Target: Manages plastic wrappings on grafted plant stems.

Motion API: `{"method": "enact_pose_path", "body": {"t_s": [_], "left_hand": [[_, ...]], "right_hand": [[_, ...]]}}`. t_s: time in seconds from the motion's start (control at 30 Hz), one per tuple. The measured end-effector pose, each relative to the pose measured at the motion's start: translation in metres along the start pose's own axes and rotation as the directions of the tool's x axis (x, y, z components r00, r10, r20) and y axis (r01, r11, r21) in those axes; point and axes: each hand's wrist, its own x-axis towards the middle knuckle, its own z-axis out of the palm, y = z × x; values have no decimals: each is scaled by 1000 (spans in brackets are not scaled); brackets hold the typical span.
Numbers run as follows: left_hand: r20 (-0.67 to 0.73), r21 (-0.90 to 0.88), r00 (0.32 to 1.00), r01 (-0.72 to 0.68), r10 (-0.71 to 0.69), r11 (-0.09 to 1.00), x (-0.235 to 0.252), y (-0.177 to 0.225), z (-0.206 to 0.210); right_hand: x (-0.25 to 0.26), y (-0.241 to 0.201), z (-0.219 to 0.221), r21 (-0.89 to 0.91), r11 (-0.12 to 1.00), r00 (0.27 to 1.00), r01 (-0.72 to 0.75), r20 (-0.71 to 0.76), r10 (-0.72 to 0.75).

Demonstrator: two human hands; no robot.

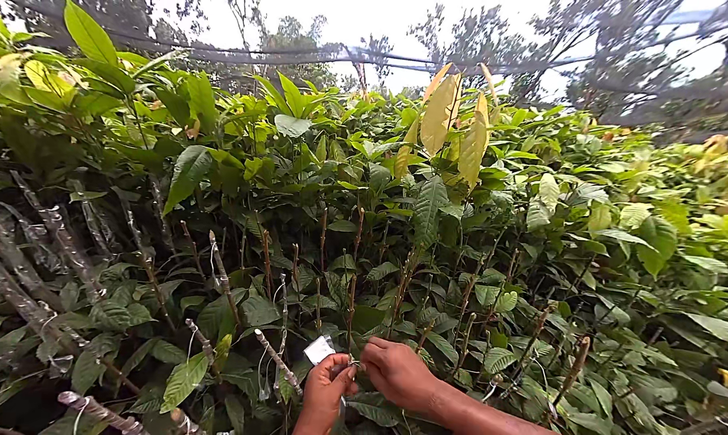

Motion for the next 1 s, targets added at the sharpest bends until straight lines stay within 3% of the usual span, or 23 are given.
{"method": "enact_pose_path", "body": {"t_s": [0.1,0.23,0.33,0.4,0.5,0.6,0.67,0.77,0.9,1.0], "left_hand": [[-82,57,997,-10,15,998,4,1,2],[-209,91,978,22,-3,996,17,2,-1],[-170,132,985,56,-33,990,14,8,0],[-149,159,988,70,-47,985,11,8,1],[-76,283,997,20,1,959,7,17,-3],[48,422,991,-132,123,897,-1,38,-7],[122,439,963,-269,240,857,-5,44,-7],[244,455,905,-425,349,783,-5,38,-6],[383,395,865,-471,324,789,-1,33,4],[351,203,880,-405,320,891,1,23,6]], "right_hand": [[8,-20,-14,234,952,958,-196,253,135],[5,-32,2,347,925,918,-153,396,3],[4,-33,2,497,859,901,-119,418,-117],[2,-36,1,500,865,880,-46,431,-202],[-4,-41,-7,366,927,901,78,373,-223],[-5,-36,-10,378,925,999,-23,38,10],[1,-27,-14,497,860,977,-118,-95,189],[7,-20,-17,677,719,955,-161,-77,286],[13,-24,-10,857,471,950,-211,66,306],[15,-26,-1,941,277,931,-196,89,355]]}}
